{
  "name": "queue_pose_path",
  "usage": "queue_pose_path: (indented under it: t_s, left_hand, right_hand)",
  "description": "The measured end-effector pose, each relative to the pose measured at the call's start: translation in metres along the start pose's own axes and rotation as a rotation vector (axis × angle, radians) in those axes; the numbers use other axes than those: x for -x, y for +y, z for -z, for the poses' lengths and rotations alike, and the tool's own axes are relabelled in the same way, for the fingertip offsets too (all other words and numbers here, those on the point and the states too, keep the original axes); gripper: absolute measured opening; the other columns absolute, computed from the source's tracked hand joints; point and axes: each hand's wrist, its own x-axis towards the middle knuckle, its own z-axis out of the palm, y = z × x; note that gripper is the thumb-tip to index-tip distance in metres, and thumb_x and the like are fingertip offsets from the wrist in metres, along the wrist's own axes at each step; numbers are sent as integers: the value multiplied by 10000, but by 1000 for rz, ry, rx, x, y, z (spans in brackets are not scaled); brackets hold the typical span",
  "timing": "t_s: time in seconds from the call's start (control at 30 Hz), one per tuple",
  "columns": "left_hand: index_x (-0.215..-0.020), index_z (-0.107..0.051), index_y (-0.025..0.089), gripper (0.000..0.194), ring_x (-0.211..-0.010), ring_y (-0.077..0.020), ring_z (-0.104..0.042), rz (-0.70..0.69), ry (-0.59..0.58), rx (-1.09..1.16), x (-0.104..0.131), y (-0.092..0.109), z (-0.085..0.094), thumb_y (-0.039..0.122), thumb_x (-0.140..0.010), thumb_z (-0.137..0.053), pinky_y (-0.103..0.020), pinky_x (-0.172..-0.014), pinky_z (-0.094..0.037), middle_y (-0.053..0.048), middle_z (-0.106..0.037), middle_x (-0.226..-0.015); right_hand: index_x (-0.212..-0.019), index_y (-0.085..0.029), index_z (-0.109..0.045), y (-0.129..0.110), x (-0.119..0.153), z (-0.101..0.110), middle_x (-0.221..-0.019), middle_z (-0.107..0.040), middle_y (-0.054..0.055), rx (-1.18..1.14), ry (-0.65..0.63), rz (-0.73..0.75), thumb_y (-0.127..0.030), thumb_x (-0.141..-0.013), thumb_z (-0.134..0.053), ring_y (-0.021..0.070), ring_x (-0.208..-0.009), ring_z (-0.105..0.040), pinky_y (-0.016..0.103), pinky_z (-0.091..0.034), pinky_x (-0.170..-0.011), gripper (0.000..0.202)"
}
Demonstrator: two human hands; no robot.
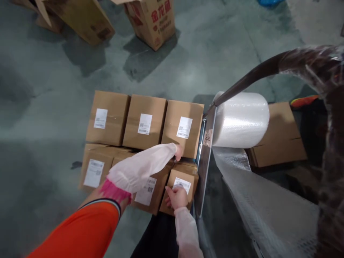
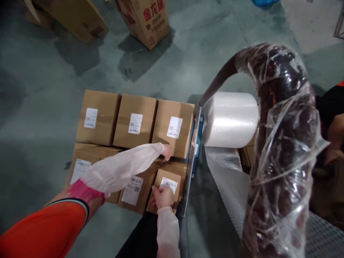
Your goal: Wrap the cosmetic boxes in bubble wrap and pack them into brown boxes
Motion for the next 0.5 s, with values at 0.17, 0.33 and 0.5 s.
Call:
queue_pose_path:
  t_s: [0.17,0.33,0.5]
  left_hand:
    - [-692,-755,146,254,-753,-172,-661,-246,52,245,27,-11,5,395,-679,-806,-257,-751,-504,-35,-737,-730]
    - [-963,-712,113,441,-762,-150,-621,-440,223,472,35,23,53,510,-895,-533,-256,-682,-470,-75,-701,-838]
    - [-773,-691,118,639,-635,-173,-621,-81,441,398,88,17,64,714,-848,-475,-265,-601,-426,-91,-693,-701]
  right_hand:
    - [-515,-212,-425,1,0,-1,-431,-554,-27,-9,3,-4,-399,-910,-622,89,-331,-509,168,-279,-297,480]
    - [-499,-207,-428,-1,2,-2,-439,-564,-17,23,18,-10,-388,-906,-623,97,-343,-523,170,-306,-316,486]
    - [-502,-209,-412,-2,1,-2,-458,-580,-17,50,27,13,-391,-919,-594,106,-379,-562,172,-330,-338,490]
